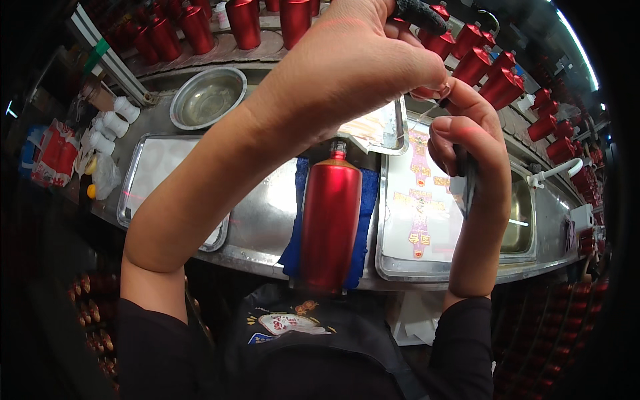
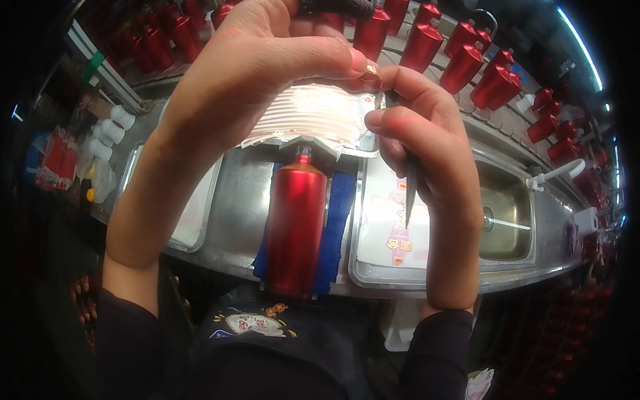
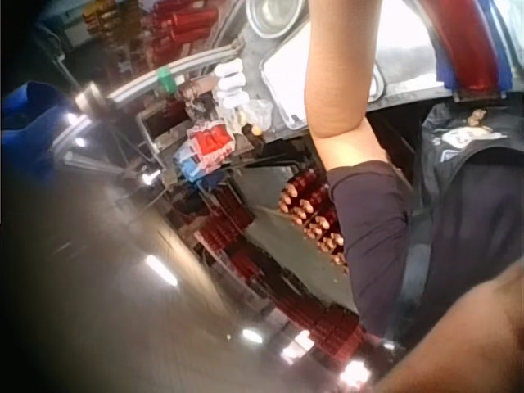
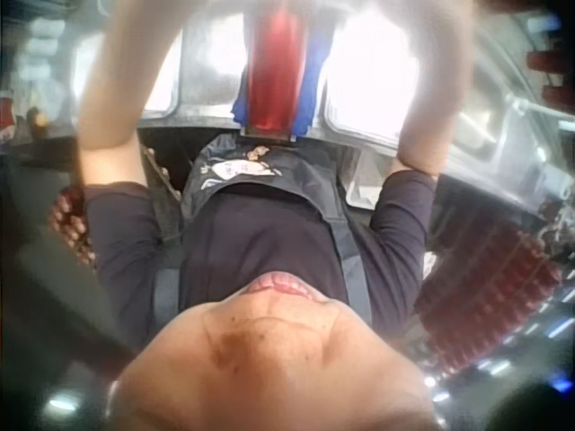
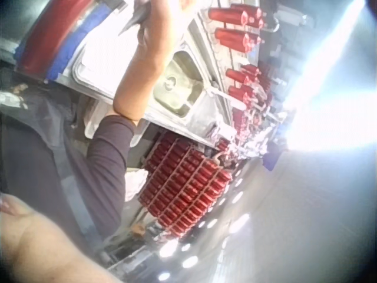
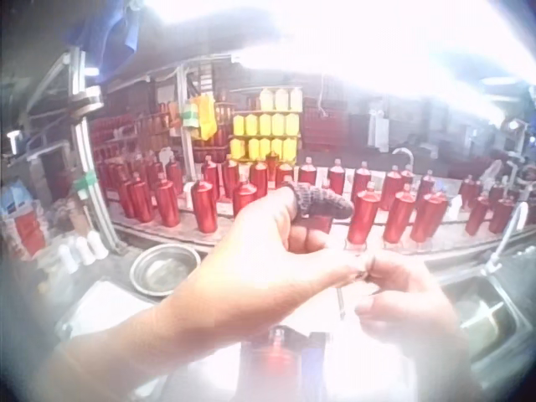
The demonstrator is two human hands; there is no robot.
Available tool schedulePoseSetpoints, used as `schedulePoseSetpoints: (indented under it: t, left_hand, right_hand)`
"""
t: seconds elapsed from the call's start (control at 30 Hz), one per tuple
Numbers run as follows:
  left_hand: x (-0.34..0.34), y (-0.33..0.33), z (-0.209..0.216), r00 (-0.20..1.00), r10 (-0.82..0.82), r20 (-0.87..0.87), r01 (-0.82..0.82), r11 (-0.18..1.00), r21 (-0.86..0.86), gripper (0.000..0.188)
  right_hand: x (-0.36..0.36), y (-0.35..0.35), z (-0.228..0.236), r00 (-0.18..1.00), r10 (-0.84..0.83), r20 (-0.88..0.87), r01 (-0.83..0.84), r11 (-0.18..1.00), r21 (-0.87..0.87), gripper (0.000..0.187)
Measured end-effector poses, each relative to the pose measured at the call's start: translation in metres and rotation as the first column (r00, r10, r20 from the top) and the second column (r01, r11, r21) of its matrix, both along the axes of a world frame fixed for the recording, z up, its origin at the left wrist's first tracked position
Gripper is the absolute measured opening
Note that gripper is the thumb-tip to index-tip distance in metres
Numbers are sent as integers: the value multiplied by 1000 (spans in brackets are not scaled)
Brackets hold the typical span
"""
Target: The person applies a gold circular sticker to the neck of a red bottle, then smooths a rectangular label around the body of the bottle. They repeat the process on a second red bottle, pressing the stickers and labels firmly to adhere them.
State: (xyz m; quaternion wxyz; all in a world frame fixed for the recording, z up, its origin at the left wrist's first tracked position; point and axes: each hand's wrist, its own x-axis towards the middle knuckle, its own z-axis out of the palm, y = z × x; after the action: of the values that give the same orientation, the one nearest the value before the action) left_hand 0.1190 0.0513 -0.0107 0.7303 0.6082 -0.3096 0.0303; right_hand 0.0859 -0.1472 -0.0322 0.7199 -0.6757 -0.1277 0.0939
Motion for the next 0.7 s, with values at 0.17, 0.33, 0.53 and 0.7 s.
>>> schedulePoseSetpoints:
  t: [0.17,0.33,0.53,0.7]
  left_hand:
    - [-42,20,-20,979,183,-87,-163,966,201,28]
    - [-118,25,-66,937,190,-294,-118,963,244,43]
    - [-203,38,-134,829,412,-379,-315,903,292,39]
    - [-232,49,-176,747,443,-496,-381,896,227,35]
  right_hand:
    - [-33,-13,-6,985,5,-172,-2,1000,15,21]
    - [-96,-20,-39,985,-110,-136,77,971,-225,20]
    - [-156,5,-90,991,-66,-115,10,901,-433,10]
    - [-178,29,-120,993,-113,-15,92,871,-483,12]
